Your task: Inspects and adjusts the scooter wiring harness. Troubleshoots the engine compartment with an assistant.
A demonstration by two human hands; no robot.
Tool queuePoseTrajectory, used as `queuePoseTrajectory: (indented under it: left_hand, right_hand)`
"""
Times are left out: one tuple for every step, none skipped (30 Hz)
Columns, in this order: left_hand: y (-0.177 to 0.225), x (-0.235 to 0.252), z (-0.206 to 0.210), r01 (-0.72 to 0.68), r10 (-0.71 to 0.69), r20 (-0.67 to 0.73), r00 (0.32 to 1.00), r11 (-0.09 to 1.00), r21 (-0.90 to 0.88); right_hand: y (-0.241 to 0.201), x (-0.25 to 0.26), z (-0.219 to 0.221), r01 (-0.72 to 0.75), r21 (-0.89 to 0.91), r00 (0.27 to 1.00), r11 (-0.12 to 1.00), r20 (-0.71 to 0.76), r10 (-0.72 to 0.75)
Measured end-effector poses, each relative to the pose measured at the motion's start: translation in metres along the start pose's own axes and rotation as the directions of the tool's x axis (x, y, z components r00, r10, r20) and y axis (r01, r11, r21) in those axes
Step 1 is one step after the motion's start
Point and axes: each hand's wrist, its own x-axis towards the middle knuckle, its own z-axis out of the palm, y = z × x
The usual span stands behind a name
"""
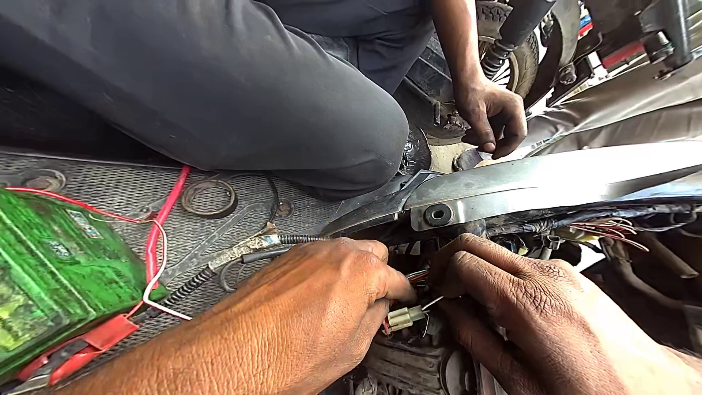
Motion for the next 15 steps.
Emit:
queuePoseTrajectory:
  left_hand:
    - [0.0003,-0.0018,-0.0009,-0.008,0.008,0.0,1.0,1.0,0.023]
    - [0.0005,-0.0033,-0.0015,-0.011,0.011,-0.001,1.0,0.999,0.038]
    - [0.0008,-0.0046,-0.0015,-0.009,0.009,-0.002,1.0,0.999,0.042]
    - [0.0011,-0.0056,-0.0008,-0.003,0.004,-0.003,1.0,0.999,0.042]
    - [0.0013,-0.0062,0.0001,-0.001,0.001,-0.007,1.0,0.999,0.044]
    - [0.0014,-0.0063,0.0007,-0.001,0.001,-0.006,1.0,0.999,0.043]
    - [0.0012,-0.0064,0.0014,-0.004,0.004,-0.007,1.0,0.999,0.042]
    - [0.0007,-0.0065,0.0022,-0.009,0.01,-0.011,1.0,0.999,0.039]
    - [-0.0001,-0.0066,0.003,-0.016,0.017,-0.015,1.0,0.999,0.032]
    - [-0.0007,-0.0067,0.0033,-0.017,0.017,-0.01,1.0,1.0,0.024]
    - [-0.0015,-0.0068,0.0038,-0.015,0.016,-0.013,1.0,1.0,0.009]
    - [-0.0022,-0.0067,0.0044,-0.005,0.005,-0.023,1.0,1.0,-0.02]
    - [-0.0028,-0.0066,0.0052,0.016,-0.019,-0.038,0.999,0.998,-0.062]
    - [-0.0035,-0.0065,0.0062,0.046,-0.052,-0.055,0.997,0.994,-0.102]
    - [-0.004,-0.0062,0.0072,0.069,-0.078,-0.074,0.994,0.99,-0.124]
  right_hand:
    - [0.0006,-0.0002,0.0001,-0.001,-0.003,1.0,1.0,0.003,0.001]
    - [0.0011,-0.0005,0.0001,-0.002,-0.002,1.0,1.0,0.009,0.002]
    - [0.0015,-0.001,0.0,-0.004,0.0,1.0,1.0,0.011,0.004]
    - [0.0022,-0.0011,-0.0004,-0.004,0.002,1.0,1.0,0.016,0.004]
    - [0.0032,-0.0008,-0.0012,-0.002,0.003,1.0,1.0,0.025,0.002]
    - [0.0042,-0.0005,-0.0016,0.001,0.002,1.0,1.0,0.03,-0.001]
    - [0.005,-0.0004,-0.0017,0.005,0.003,0.999,1.0,0.034,-0.005]
    - [0.0057,-0.0005,-0.0018,0.01,0.005,0.999,1.0,0.043,-0.01]
    - [0.0064,-0.0006,-0.0016,0.015,0.008,0.999,1.0,0.052,-0.016]
    - [0.0069,-0.0007,-0.0015,0.023,0.012,0.998,1.0,0.057,-0.024]
    - [0.007,-0.0007,-0.0014,0.03,0.011,0.998,0.999,0.059,-0.031]
    - [0.007,-0.0006,-0.0016,0.032,0.007,0.997,0.999,0.064,-0.032]
    - [0.0072,-0.0005,-0.0017,0.033,0.003,0.997,0.999,0.066,-0.033]
    - [0.0076,-0.0003,-0.0017,0.036,0.003,0.997,0.999,0.068,-0.037]
    - [0.0083,0.0002,-0.0019,0.041,0.007,0.996,0.999,0.074,-0.041]
